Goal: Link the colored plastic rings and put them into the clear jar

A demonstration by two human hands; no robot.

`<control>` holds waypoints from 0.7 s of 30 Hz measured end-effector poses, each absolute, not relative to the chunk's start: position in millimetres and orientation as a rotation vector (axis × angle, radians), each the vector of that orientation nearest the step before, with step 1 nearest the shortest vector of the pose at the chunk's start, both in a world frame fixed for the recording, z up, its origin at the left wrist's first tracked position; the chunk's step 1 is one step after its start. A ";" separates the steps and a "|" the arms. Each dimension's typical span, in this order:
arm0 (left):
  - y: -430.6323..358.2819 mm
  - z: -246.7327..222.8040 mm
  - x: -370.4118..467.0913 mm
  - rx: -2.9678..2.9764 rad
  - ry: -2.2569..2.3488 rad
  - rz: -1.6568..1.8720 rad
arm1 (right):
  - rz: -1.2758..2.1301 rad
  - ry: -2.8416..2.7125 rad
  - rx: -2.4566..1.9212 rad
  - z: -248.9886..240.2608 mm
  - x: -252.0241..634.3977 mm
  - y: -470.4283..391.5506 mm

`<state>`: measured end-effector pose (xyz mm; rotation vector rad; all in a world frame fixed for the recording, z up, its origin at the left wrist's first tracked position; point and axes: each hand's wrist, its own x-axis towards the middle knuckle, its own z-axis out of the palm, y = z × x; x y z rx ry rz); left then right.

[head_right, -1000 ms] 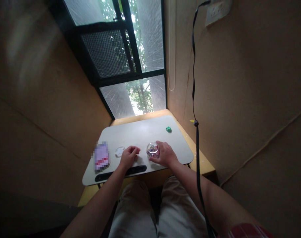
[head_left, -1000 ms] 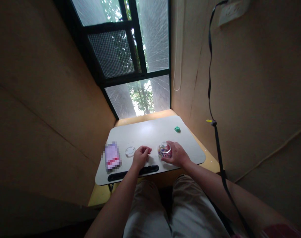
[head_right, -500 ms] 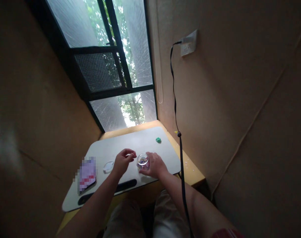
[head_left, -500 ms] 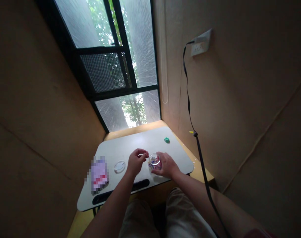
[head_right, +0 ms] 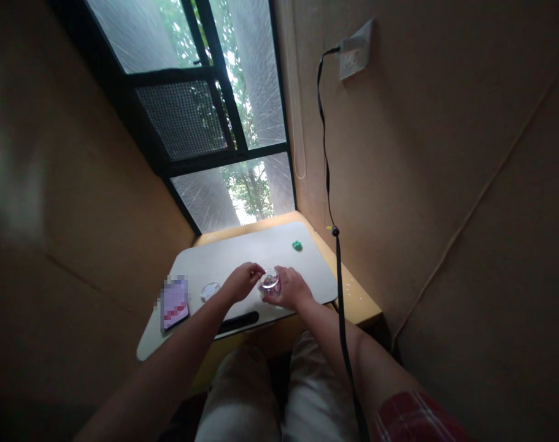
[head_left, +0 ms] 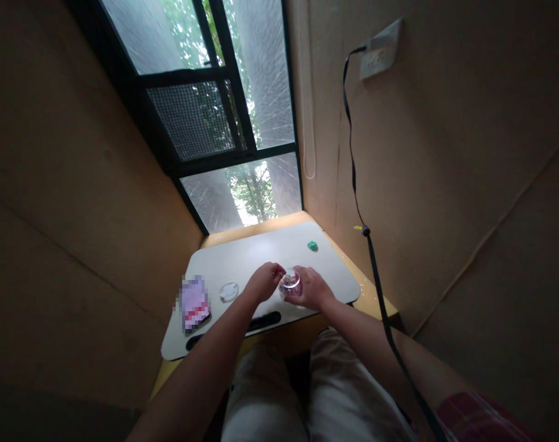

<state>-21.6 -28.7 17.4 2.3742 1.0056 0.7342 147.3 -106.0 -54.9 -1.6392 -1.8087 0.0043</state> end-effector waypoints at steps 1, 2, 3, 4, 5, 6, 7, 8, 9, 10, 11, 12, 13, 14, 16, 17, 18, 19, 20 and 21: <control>-28.6 18.0 -21.8 2.397 0.996 0.713 | 0.003 -1.813 -1.638 -54.5 147.4 -106.1; -28.6 18.5 -21.9 2.407 0.991 0.699 | 0.003 -1.818 -1.635 -54.2 147.5 -106.1; -28.9 19.1 -22.1 2.404 0.993 0.695 | 0.003 -1.823 -1.632 -54.1 147.6 -106.1; -29.1 19.7 -22.3 2.386 0.998 0.701 | 0.003 -1.827 -1.630 -54.0 147.6 -106.0; -29.3 20.2 -22.3 2.359 1.004 0.714 | 0.002 -1.830 -1.630 -54.1 147.7 -105.8; -29.4 20.5 -22.1 2.325 1.011 0.731 | 0.002 -1.830 -1.631 -54.3 147.7 -105.7; -29.3 20.7 -21.7 2.288 1.018 0.741 | 0.002 -1.830 -1.633 -54.6 147.8 -105.5; -29.0 20.8 -21.0 2.246 1.021 0.744 | 0.001 -1.829 -1.634 -55.0 147.8 -105.4; -28.5 20.7 -20.1 2.198 1.019 0.738 | 0.000 -1.827 -1.635 -55.3 147.8 -105.3; -27.8 20.5 -19.0 2.142 1.013 0.729 | -0.002 -1.826 -1.636 -55.5 147.8 -105.3; -27.0 20.2 -17.9 2.076 1.003 0.725 | -0.003 -1.824 -1.638 -55.8 147.9 -105.3; -26.2 20.1 -16.9 2.006 0.989 0.731 | -0.002 -1.823 -1.641 -56.0 147.9 -105.3; -25.3 20.0 -16.2 1.941 0.973 0.747 | 0.000 -1.820 -1.645 -56.1 147.9 -105.3; -24.5 20.0 -15.8 1.885 0.959 0.772 | 0.004 -1.817 -1.648 -56.1 148.0 -105.3; -23.0 20.3 -16.5 1.811 0.937 0.831 | 0.015 -1.816 -1.648 -56.0 148.2 -105.5; -22.3 20.3 -17.7 1.788 0.928 0.857 | 0.020 -1.818 -1.645 -55.8 148.3 -105.7; -21.7 20.1 -19.5 1.770 0.921 0.880 | 0.023 -1.820 -1.643 -55.6 148.4 -105.8; -21.0 19.4 -21.9 1.754 0.914 0.898 | 0.024 -1.822 -1.642 -55.3 148.5 -106.1; -20.3 18.2 -24.8 1.741 0.907 0.913 | 0.023 -1.823 -1.642 -55.1 148.6 -106.3; -19.5 16.5 -28.2 1.734 0.902 0.923 | 0.021 -1.823 -1.644 -54.9 148.7 -106.6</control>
